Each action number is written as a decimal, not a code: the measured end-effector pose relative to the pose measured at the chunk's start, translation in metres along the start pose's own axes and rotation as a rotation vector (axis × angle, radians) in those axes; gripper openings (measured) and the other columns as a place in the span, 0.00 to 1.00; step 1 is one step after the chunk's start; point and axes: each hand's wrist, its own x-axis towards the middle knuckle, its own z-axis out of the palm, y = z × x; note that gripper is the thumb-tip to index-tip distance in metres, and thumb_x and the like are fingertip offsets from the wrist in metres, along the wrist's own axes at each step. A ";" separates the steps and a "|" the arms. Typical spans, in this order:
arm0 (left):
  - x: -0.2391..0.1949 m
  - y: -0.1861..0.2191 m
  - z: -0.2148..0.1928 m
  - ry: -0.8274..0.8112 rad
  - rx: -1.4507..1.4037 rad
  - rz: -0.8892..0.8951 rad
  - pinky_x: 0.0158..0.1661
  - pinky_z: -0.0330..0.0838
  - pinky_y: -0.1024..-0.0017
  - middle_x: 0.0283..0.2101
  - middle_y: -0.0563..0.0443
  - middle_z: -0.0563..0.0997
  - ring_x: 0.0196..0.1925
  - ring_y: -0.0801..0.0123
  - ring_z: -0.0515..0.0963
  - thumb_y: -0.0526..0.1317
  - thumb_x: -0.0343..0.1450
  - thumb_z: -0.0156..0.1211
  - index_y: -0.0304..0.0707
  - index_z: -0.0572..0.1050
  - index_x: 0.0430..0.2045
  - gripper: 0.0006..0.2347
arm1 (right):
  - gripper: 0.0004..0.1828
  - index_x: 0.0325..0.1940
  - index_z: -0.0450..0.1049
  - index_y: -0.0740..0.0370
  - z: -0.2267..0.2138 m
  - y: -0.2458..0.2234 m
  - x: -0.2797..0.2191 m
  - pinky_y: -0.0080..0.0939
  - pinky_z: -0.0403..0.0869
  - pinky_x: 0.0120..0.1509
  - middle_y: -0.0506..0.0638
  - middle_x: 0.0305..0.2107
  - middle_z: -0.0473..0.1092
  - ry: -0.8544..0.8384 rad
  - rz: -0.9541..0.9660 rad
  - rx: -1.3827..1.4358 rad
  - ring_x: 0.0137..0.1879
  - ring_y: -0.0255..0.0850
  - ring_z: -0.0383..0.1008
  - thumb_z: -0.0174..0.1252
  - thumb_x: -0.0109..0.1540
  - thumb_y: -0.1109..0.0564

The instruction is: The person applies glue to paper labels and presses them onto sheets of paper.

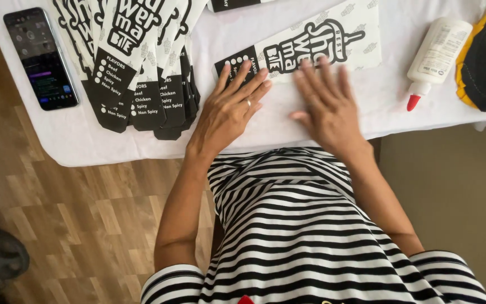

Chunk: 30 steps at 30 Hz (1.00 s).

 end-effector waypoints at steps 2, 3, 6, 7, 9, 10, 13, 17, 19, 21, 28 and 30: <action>-0.016 0.007 -0.007 -0.082 0.064 -0.118 0.75 0.51 0.44 0.74 0.51 0.62 0.78 0.52 0.57 0.33 0.76 0.72 0.38 0.65 0.69 0.27 | 0.37 0.80 0.53 0.65 -0.010 0.017 -0.019 0.75 0.45 0.81 0.62 0.76 0.51 0.100 0.095 0.008 0.82 0.61 0.44 0.41 0.75 0.37; -0.022 0.009 -0.006 -0.080 0.064 -0.117 0.75 0.51 0.44 0.74 0.51 0.62 0.78 0.52 0.57 0.33 0.76 0.72 0.38 0.65 0.69 0.27 | 0.37 0.80 0.53 0.65 -0.014 0.026 -0.029 0.75 0.45 0.81 0.62 0.76 0.51 0.100 0.094 0.006 0.82 0.61 0.44 0.41 0.75 0.37; -0.032 0.018 -0.002 0.019 0.084 -0.196 0.75 0.55 0.44 0.73 0.46 0.62 0.77 0.46 0.58 0.27 0.79 0.62 0.35 0.64 0.69 0.22 | 0.36 0.83 0.46 0.64 -0.025 0.048 -0.052 0.68 0.35 0.84 0.61 0.78 0.43 0.100 0.237 -0.128 0.83 0.58 0.33 0.45 0.79 0.40; -0.030 0.021 0.002 0.104 0.099 -0.221 0.73 0.59 0.46 0.69 0.41 0.67 0.75 0.43 0.60 0.27 0.75 0.68 0.28 0.71 0.60 0.19 | 0.36 0.78 0.60 0.78 -0.025 0.051 -0.053 0.68 0.36 0.85 0.62 0.79 0.42 0.136 0.294 -0.200 0.82 0.60 0.29 0.44 0.81 0.40; -0.018 0.023 0.010 0.190 0.114 -0.246 0.71 0.62 0.48 0.65 0.35 0.72 0.72 0.39 0.62 0.28 0.71 0.74 0.22 0.79 0.52 0.16 | 0.42 0.73 0.74 0.92 -0.017 0.056 -0.045 0.68 0.36 0.85 0.63 0.80 0.41 0.173 0.350 -0.270 0.82 0.62 0.26 0.43 0.84 0.41; -0.008 0.023 0.014 0.257 0.158 -0.252 0.64 0.69 0.55 0.56 0.37 0.77 0.62 0.47 0.70 0.31 0.72 0.73 0.24 0.81 0.40 0.08 | 0.26 0.78 0.58 0.66 -0.008 0.057 -0.035 0.70 0.39 0.88 0.53 0.80 0.39 0.307 0.290 -0.180 0.84 0.56 0.30 0.49 0.83 0.45; 0.035 0.025 0.008 0.390 0.081 -0.242 0.51 0.74 0.61 0.42 0.40 0.77 0.47 0.53 0.75 0.32 0.73 0.67 0.26 0.78 0.33 0.05 | 0.28 0.77 0.54 0.56 0.003 0.030 0.019 0.69 0.52 0.85 0.53 0.75 0.46 0.423 0.117 0.057 0.80 0.56 0.45 0.60 0.77 0.61; 0.057 0.015 0.036 0.258 0.016 -0.355 0.49 0.72 0.59 0.47 0.42 0.69 0.45 0.52 0.70 0.30 0.72 0.68 0.27 0.66 0.58 0.21 | 0.20 0.66 0.64 0.78 0.009 0.000 0.070 0.69 0.68 0.72 0.70 0.62 0.63 0.370 -0.144 0.169 0.67 0.69 0.64 0.56 0.75 0.60; 0.054 0.013 0.039 0.240 0.011 -0.388 0.51 0.73 0.60 0.49 0.42 0.69 0.46 0.53 0.72 0.33 0.71 0.73 0.26 0.65 0.60 0.26 | 0.24 0.70 0.62 0.75 0.010 0.013 0.066 0.67 0.64 0.75 0.69 0.65 0.63 0.330 -0.061 0.134 0.71 0.66 0.61 0.52 0.76 0.54; 0.051 0.009 0.042 0.221 0.005 -0.424 0.53 0.74 0.61 0.50 0.43 0.69 0.47 0.55 0.73 0.36 0.69 0.77 0.26 0.63 0.62 0.30 | 0.28 0.73 0.61 0.72 0.010 0.036 0.061 0.66 0.61 0.78 0.67 0.68 0.62 0.286 0.020 0.100 0.74 0.64 0.58 0.49 0.77 0.48; 0.047 0.002 0.032 0.202 0.007 -0.432 0.52 0.72 0.58 0.52 0.45 0.68 0.47 0.54 0.69 0.41 0.65 0.82 0.30 0.67 0.60 0.32 | 0.27 0.76 0.53 0.76 -0.034 0.076 0.051 0.68 0.53 0.77 0.67 0.70 0.51 0.304 0.329 0.010 0.74 0.65 0.51 0.54 0.77 0.61; 0.050 -0.002 0.029 0.193 0.041 -0.451 0.49 0.71 0.59 0.52 0.47 0.69 0.46 0.54 0.68 0.45 0.63 0.84 0.34 0.69 0.58 0.33 | 0.30 0.75 0.54 0.72 -0.031 0.079 0.052 0.64 0.61 0.73 0.68 0.66 0.56 0.370 0.297 -0.010 0.68 0.67 0.58 0.61 0.73 0.70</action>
